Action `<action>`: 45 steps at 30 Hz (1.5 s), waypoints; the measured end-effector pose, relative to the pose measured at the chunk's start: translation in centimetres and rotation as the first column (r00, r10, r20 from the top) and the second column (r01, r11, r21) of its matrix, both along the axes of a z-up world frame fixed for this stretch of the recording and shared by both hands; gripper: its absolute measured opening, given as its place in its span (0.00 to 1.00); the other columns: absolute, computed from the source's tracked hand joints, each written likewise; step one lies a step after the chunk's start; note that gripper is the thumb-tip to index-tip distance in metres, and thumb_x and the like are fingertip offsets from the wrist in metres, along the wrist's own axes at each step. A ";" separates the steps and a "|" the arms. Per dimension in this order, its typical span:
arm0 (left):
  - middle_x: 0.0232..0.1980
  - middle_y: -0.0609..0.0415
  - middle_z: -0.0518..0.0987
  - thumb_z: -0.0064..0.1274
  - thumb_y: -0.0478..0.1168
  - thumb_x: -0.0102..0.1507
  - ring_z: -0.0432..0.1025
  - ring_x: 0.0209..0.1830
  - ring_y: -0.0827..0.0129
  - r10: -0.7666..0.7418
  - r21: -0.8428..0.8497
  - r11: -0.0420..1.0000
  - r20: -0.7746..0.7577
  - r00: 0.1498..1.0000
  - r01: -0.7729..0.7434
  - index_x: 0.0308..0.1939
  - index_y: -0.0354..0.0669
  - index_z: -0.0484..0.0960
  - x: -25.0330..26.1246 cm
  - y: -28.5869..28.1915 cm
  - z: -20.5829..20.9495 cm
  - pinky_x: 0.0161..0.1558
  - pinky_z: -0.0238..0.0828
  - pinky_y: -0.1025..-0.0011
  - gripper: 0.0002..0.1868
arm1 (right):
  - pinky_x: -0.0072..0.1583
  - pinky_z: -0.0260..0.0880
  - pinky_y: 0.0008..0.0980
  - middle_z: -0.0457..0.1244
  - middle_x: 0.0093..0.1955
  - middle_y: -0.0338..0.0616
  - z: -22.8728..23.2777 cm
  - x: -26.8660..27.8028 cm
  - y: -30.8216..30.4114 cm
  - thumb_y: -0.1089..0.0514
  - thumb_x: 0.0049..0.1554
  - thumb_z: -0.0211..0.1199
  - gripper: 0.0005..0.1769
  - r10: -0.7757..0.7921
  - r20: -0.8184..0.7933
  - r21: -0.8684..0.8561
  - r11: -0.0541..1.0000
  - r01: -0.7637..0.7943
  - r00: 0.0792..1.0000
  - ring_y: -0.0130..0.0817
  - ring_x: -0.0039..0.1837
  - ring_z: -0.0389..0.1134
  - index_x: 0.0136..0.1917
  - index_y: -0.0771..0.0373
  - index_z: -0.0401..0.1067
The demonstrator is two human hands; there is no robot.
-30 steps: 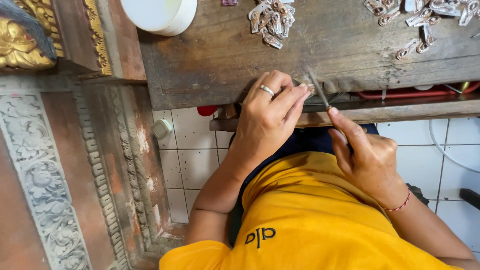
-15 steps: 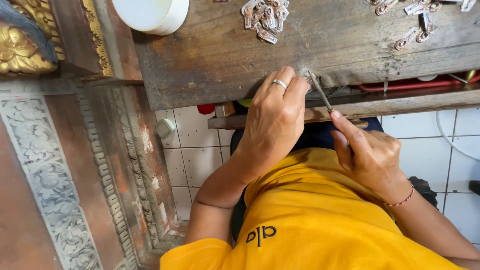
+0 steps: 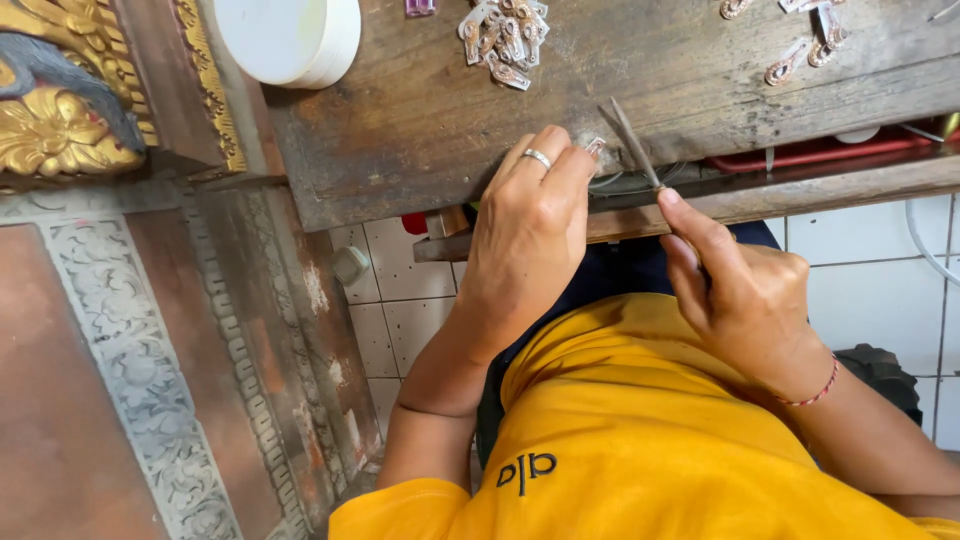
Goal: Using a thin metal tool to clean or refine small, ornate metal jewelry components on a wooden workbench.
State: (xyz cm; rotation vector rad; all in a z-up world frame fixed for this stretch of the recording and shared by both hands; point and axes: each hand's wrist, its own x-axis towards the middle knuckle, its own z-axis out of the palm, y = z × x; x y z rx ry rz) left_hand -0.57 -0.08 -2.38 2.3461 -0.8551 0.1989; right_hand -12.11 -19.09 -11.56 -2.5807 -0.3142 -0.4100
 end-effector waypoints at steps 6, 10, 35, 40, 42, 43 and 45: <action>0.35 0.44 0.67 0.46 0.20 0.66 0.64 0.36 0.50 -0.049 0.058 0.997 -0.008 0.999 0.050 0.32 0.32 0.69 0.3 0.2 0.4 0.40 0.64 0.57 0.09 | 0.34 0.57 0.34 0.64 0.32 0.34 -0.2 -1.4 -0.7 0.63 0.68 0.64 0.23 0.093 0.020 -0.030 0.995 -0.093 0.995 0.28 0.27 0.57 0.75 0.62 0.71; 0.34 0.44 0.66 0.46 0.18 0.63 0.63 0.35 0.51 -0.041 0.075 0.996 -0.023 0.999 0.042 0.29 0.33 0.66 0.4 0.1 0.5 0.39 0.63 0.57 0.12 | 0.34 0.55 0.35 0.57 0.30 0.34 -0.4 -1.2 -0.4 0.62 0.68 0.66 0.23 0.099 0.059 -0.085 0.992 -0.094 0.993 0.31 0.28 0.54 0.75 0.61 0.71; 0.36 0.43 0.68 0.47 0.20 0.63 0.65 0.36 0.50 -0.054 0.075 0.995 -0.089 0.995 0.061 0.31 0.33 0.68 0.7 -0.2 0.8 0.40 0.63 0.56 0.09 | 0.33 0.56 0.32 0.59 0.29 0.31 2.2 1.7 0.6 0.61 0.70 0.64 0.22 0.028 0.021 -0.081 0.996 -0.026 0.999 0.27 0.27 0.56 0.76 0.57 0.73; 0.37 0.44 0.68 0.48 0.20 0.62 0.66 0.38 0.50 -0.034 0.089 0.995 -0.106 0.994 0.044 0.33 0.33 0.69 0.5 -0.1 0.6 0.42 0.65 0.56 0.09 | 0.34 0.59 0.34 0.58 0.28 0.32 1.7 -0.3 0.1 0.59 0.69 0.66 0.22 0.048 0.007 -0.065 0.997 -0.048 0.999 0.28 0.27 0.57 0.75 0.61 0.73; 0.35 0.44 0.67 0.47 0.19 0.62 0.65 0.36 0.50 -0.019 0.089 0.996 -0.090 0.996 0.027 0.30 0.34 0.65 0.5 -0.2 0.5 0.40 0.64 0.57 0.11 | 0.33 0.55 0.32 0.58 0.30 0.32 1.2 -0.9 0.3 0.60 0.68 0.65 0.24 0.106 0.002 -0.065 0.992 -0.106 0.994 0.28 0.28 0.56 0.76 0.61 0.70; 0.35 0.44 0.67 0.47 0.19 0.62 0.65 0.36 0.50 -0.020 0.089 0.996 -0.089 0.996 0.028 0.30 0.34 0.65 0.6 -0.2 0.5 0.40 0.64 0.57 0.11 | 0.33 0.55 0.32 0.58 0.30 0.32 0.7 -0.7 0.5 0.60 0.68 0.65 0.24 0.105 0.003 -0.064 0.992 -0.105 0.994 0.28 0.28 0.56 0.76 0.61 0.70; 0.36 0.44 0.67 0.47 0.19 0.62 0.65 0.37 0.50 -0.054 0.049 0.997 -0.105 0.993 0.059 0.31 0.33 0.68 0.8 -0.1 0.6 0.42 0.64 0.56 0.09 | 0.33 0.53 0.34 0.54 0.28 0.33 -0.2 -0.3 0.9 0.59 0.69 0.64 0.23 0.062 0.027 -0.099 0.993 -0.059 0.998 0.29 0.27 0.54 0.76 0.59 0.70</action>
